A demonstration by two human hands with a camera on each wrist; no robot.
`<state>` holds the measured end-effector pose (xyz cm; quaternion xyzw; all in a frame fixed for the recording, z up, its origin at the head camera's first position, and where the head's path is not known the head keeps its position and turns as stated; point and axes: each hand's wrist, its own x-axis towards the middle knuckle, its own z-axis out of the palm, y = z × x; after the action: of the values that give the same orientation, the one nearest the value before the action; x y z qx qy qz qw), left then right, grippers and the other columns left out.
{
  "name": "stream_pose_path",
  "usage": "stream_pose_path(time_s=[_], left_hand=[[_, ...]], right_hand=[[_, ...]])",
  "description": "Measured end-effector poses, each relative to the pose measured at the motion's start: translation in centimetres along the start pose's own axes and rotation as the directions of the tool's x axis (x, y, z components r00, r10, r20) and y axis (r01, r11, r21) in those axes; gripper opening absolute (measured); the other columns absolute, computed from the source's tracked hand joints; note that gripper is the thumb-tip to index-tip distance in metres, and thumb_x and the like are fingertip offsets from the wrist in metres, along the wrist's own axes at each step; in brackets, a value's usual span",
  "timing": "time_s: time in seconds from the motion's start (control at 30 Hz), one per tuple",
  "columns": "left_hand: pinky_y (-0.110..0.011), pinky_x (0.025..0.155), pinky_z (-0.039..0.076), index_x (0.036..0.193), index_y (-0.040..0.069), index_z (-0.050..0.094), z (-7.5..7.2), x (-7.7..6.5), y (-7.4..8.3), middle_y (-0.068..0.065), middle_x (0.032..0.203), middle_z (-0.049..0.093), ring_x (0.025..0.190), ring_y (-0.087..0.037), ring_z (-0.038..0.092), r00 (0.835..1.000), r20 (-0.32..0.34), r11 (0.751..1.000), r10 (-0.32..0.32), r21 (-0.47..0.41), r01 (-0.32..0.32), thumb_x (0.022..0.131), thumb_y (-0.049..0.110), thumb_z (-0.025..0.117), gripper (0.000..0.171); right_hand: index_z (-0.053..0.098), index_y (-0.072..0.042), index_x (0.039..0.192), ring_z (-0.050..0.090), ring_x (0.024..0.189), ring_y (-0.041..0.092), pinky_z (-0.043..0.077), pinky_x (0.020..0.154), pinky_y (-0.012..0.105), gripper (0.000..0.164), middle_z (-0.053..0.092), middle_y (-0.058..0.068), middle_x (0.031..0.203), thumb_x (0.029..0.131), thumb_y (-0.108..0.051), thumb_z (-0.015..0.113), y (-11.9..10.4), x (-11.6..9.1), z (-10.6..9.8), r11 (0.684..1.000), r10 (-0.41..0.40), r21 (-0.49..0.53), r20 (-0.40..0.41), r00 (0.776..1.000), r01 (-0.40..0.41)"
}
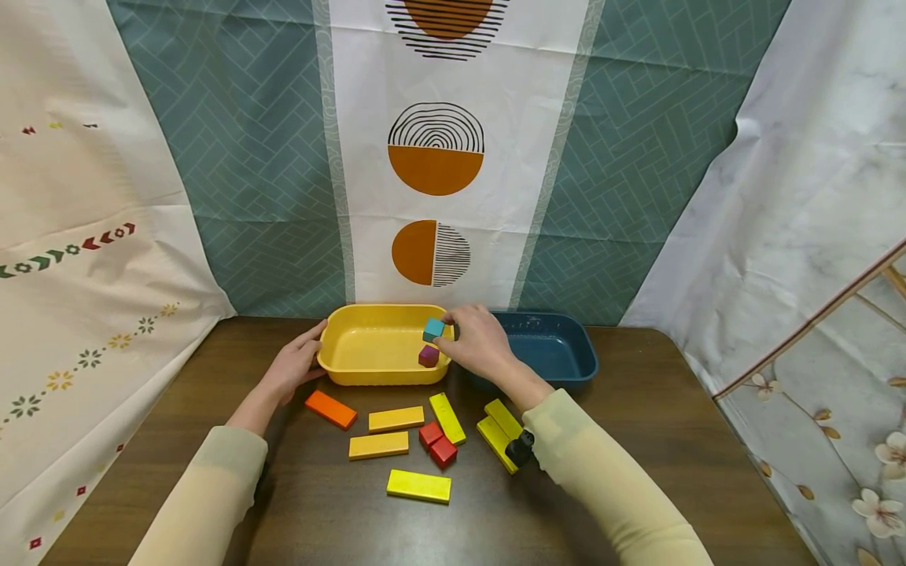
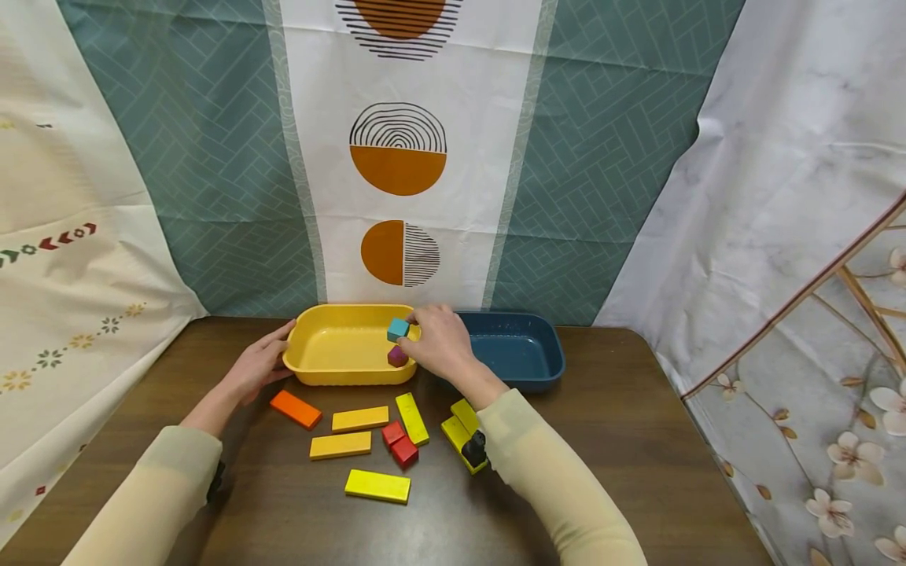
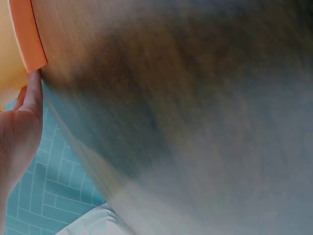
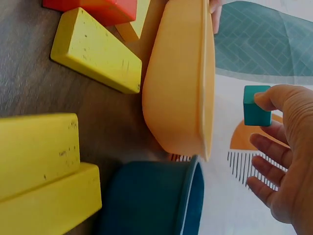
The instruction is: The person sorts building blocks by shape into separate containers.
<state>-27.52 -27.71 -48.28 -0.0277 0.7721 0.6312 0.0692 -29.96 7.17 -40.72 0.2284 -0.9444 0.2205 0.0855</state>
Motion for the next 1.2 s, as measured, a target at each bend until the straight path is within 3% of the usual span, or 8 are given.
stream_pose_path(time_s=[0.43,0.7,1.2], left_hand=[[-0.053,0.106,0.043,0.165,0.021,0.018,0.0,0.1,-0.1,-0.016,0.169,0.016,0.139,-0.043,0.042,1.0,0.002,1.0,-0.008,-0.003,0.008,0.11,0.022,0.034,0.057],[-0.054,0.107,0.042,0.165,0.022,0.018,0.1,0.1,-0.1,-0.016,0.169,0.016,0.14,-0.044,0.041,1.0,0.003,1.0,-0.005,-0.012,0.005,0.11,0.023,0.034,0.057],[-0.053,0.106,0.044,0.165,0.02,0.019,0.1,0.1,-0.2,-0.017,0.169,0.017,0.139,-0.042,0.043,1.0,0.001,1.0,-0.002,-0.008,0.002,0.11,0.023,0.035,0.058]], right_hand=[[0.074,-0.015,0.116,0.052,0.108,0.023,0.049,0.09,0.039,0.036,0.067,0.003,0.118,0.09,-0.039,0.073,-1.8,0.6,1.5,0.999,-0.03,-0.02,0.046,0.998,0.031],[0.07,-0.015,0.128,0.052,0.118,0.025,0.046,0.1,0.041,0.045,0.065,0.002,0.126,0.093,-0.042,0.072,-2.4,0.9,2.4,0.998,-0.052,-0.035,0.055,0.997,0.054],[0.068,-0.018,0.133,0.051,0.121,0.025,0.045,0.104,0.043,0.048,0.063,0.001,0.133,0.092,-0.044,0.071,-1.6,0.3,0.9,0.999,-0.045,0.002,0.012,0.999,0.045]])
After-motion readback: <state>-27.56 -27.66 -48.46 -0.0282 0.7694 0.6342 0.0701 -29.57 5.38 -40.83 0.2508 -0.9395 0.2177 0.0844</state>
